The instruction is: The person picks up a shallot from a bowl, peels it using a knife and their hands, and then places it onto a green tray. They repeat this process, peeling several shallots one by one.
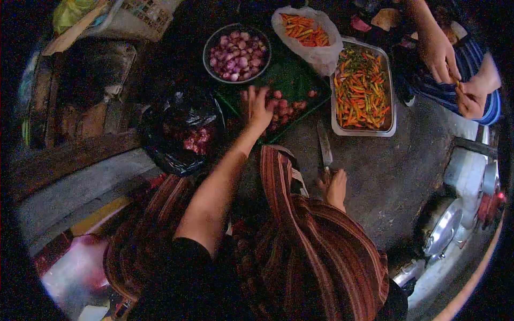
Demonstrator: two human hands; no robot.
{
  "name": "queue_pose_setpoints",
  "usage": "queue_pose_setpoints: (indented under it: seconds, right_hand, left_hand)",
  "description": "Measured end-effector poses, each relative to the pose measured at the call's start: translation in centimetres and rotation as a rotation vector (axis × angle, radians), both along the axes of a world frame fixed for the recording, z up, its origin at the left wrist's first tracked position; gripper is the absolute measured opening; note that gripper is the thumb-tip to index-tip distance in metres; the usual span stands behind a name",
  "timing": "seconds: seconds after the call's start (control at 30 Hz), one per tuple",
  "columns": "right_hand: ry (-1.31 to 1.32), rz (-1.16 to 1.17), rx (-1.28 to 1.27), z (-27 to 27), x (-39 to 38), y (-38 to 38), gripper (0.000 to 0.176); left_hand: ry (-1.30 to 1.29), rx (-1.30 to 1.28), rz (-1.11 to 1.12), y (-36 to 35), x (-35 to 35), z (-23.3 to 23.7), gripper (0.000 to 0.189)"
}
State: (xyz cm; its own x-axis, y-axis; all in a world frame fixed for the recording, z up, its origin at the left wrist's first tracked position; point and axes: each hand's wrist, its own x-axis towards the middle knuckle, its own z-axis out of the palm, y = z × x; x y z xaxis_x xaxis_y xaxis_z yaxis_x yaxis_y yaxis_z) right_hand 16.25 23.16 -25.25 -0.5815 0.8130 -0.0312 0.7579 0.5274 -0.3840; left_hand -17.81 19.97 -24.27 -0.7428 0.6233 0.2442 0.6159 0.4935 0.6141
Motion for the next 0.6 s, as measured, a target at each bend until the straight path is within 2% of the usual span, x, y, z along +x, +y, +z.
queue_pose_setpoints:
  seconds: [0.03,0.1,0.13,0.17,0.27,0.33,0.4,0.5,0.57,0.6]
  right_hand:
    - [0.003,0.002,0.004,-0.2,0.2,-0.3,0.038]
    - [0.187,-0.005,-0.156,0.3,0.5,-0.9,0.038]
    - [0.009,-0.065,-0.271,-4.6,3.6,-1.0,0.035]
    - [0.004,-0.066,-0.273,-4.2,4.1,-1.3,0.035]
    - [0.161,-0.163,-0.37,-1.1,3.9,-2.4,0.034]
    - [0.27,-0.223,-0.431,1.2,3.4,-2.7,0.033]
    - [0.194,-0.225,-0.403,2.5,3.7,-3.0,0.035]
    - [0.129,-0.234,-0.403,5.9,1.6,-2.3,0.039]
    - [0.139,-0.236,-0.432,7.6,-0.9,-1.5,0.041]
    - [0.183,-0.222,-0.461,8.0,-2.1,-1.1,0.043]
  left_hand:
    - [0.074,-0.006,-0.066,0.4,-0.2,-0.3,0.033]
    - [0.142,-0.003,-0.133,1.5,-0.2,-1.3,0.032]
    - [0.185,-0.075,-0.121,2.0,-0.2,-2.2,0.031]
    - [0.227,-0.154,-0.111,2.4,-0.3,-2.9,0.031]
    - [0.147,-0.284,-0.238,3.3,-0.6,-1.4,0.042]
    - [0.201,-0.27,-0.197,3.8,-0.4,-2.6,0.046]
    - [0.255,-0.251,-0.157,3.9,-0.1,-3.3,0.051]
    - [0.143,-0.172,-0.165,3.9,0.3,-3.7,0.055]
    - [-0.058,-0.126,-0.107,4.3,0.6,-4.4,0.048]
    - [-0.056,-0.127,-0.103,4.2,0.6,-3.4,0.048]
